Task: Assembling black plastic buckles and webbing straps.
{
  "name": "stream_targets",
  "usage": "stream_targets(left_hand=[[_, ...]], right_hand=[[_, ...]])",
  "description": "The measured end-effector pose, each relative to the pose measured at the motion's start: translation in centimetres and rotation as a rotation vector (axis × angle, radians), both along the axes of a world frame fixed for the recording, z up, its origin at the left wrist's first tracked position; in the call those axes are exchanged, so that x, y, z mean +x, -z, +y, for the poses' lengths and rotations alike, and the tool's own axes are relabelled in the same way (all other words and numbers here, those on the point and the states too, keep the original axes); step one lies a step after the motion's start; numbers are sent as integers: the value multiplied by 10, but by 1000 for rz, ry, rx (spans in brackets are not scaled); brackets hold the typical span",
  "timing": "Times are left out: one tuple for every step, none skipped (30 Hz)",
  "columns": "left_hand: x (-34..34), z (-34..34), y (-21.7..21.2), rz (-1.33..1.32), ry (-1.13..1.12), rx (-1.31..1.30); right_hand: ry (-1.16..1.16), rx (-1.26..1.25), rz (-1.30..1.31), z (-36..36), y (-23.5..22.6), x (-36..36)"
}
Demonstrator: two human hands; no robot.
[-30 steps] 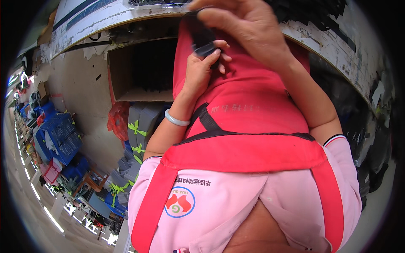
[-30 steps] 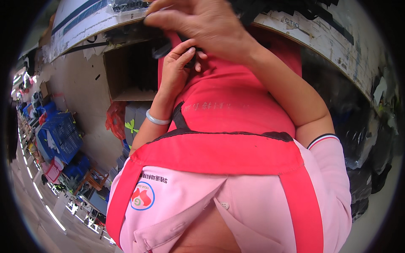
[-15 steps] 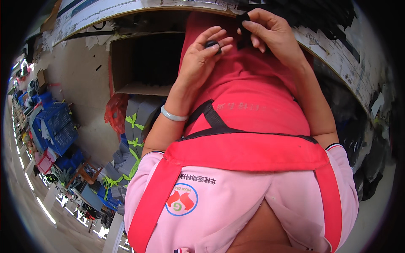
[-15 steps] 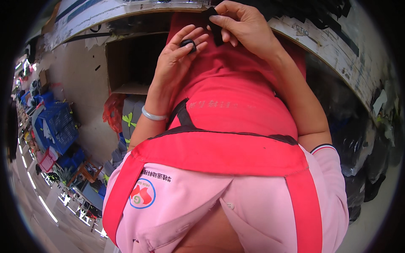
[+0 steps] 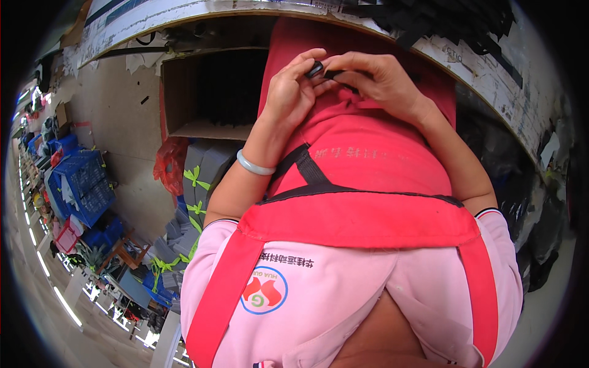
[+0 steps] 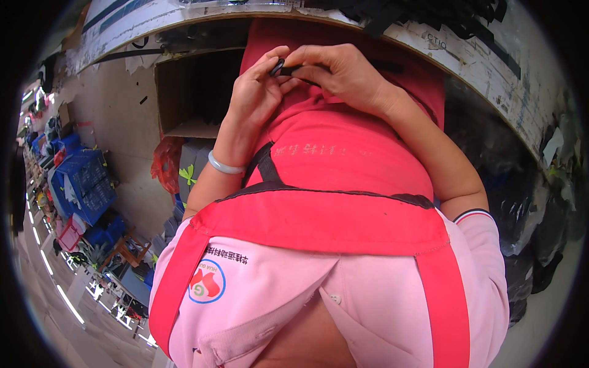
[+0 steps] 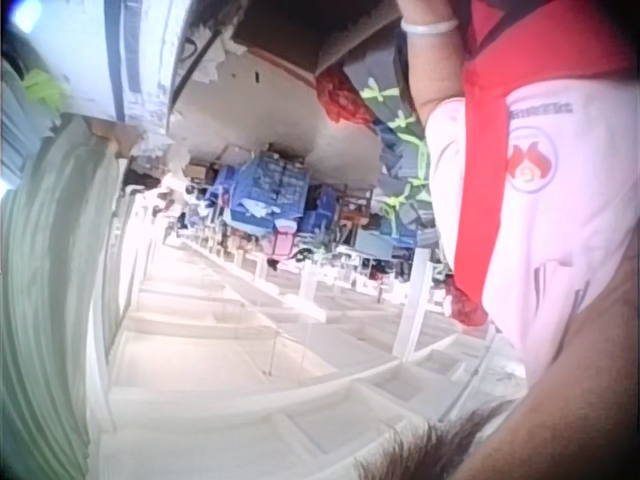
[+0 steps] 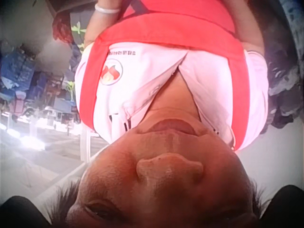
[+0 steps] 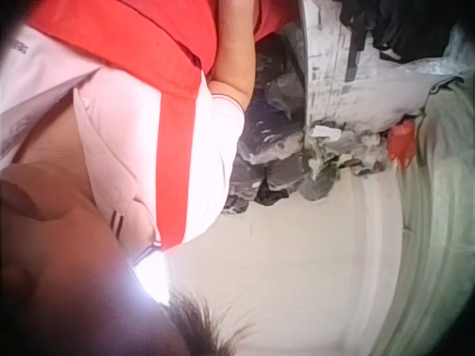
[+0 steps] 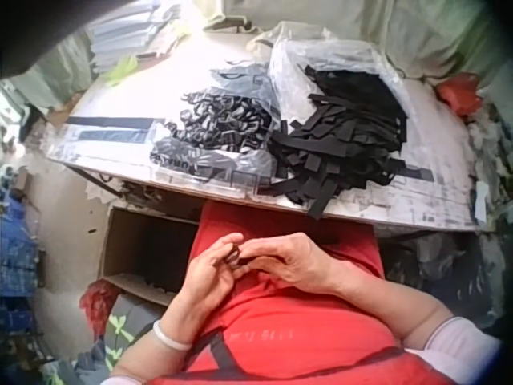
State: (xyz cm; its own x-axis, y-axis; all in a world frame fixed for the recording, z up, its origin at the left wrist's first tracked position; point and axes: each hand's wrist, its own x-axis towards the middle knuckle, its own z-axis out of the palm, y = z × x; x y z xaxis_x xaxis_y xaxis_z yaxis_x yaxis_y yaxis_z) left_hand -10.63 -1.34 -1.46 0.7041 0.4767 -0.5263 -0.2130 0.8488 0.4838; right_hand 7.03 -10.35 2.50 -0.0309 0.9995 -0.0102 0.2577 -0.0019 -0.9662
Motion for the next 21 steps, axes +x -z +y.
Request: stream_targets(left_hand=[[5, -2, -4, 0, -3, -34], [7, -4, -3, -1, -3, -34], [6, -6, -1, -33, 12, -45], [5, -8, 0, -65, 26, -55], [6, -10, 3, -133, 38, -56], [8, -11, -1, -135, 43, -56], [9, -14, -7, -72, 58, 69], [11, -16, -11, -10, 74, 195], [12, -19, -8, 93, 19, 424], [8, -16, -5, 93, 18, 424], [1, -11, -3, 178, 88, 692], [-2, -8, -4, 264, 160, 958], [-1, -7, -5, 267, 153, 873], [-1, -7, -6, 268, 155, 872], [1, -6, -8, 258, 167, 761], [2, -6, -9, 247, 178, 650], [4, -6, -9, 245, 180, 651], [5, -6, -9, 243, 126, 630], [5, -6, -9, 241, 73, 608], [6, -5, -9, 241, 74, 609], [6, -6, -10, 243, 47, 597]], right_hand=[[-10, 84, -68, -1, 6, -5], [-21, 167, -135, -1, 10, -8], [7, 136, -283, -1, 6, -10], [5, 138, -282, 0, 7, -10], [45, 140, -240, 2, 10, -9], [91, 141, -201, 4, 13, -5], [138, 141, -161, 5, 15, -2], [184, 139, -158, 6, 16, 1], [188, 44, -108, 5, 18, 4], [191, -50, -58, 5, 18, 6], [191, -49, -58, 4, 17, 6], [201, -199, 88, 3, 12, 5], [209, -348, 235, 2, 9, 4], [209, -350, 237, 2, 11, 2], [249, -301, 268, 3, 12, 2], [288, -252, 298, 3, 12, 2], [290, -251, 297, 4, 11, 3], [337, -230, 329, 6, 10, 5], [384, -209, 361, 7, 8, 6], [385, -208, 361, 8, 4, 8], [333, -285, 390, 7, -1, 9]])
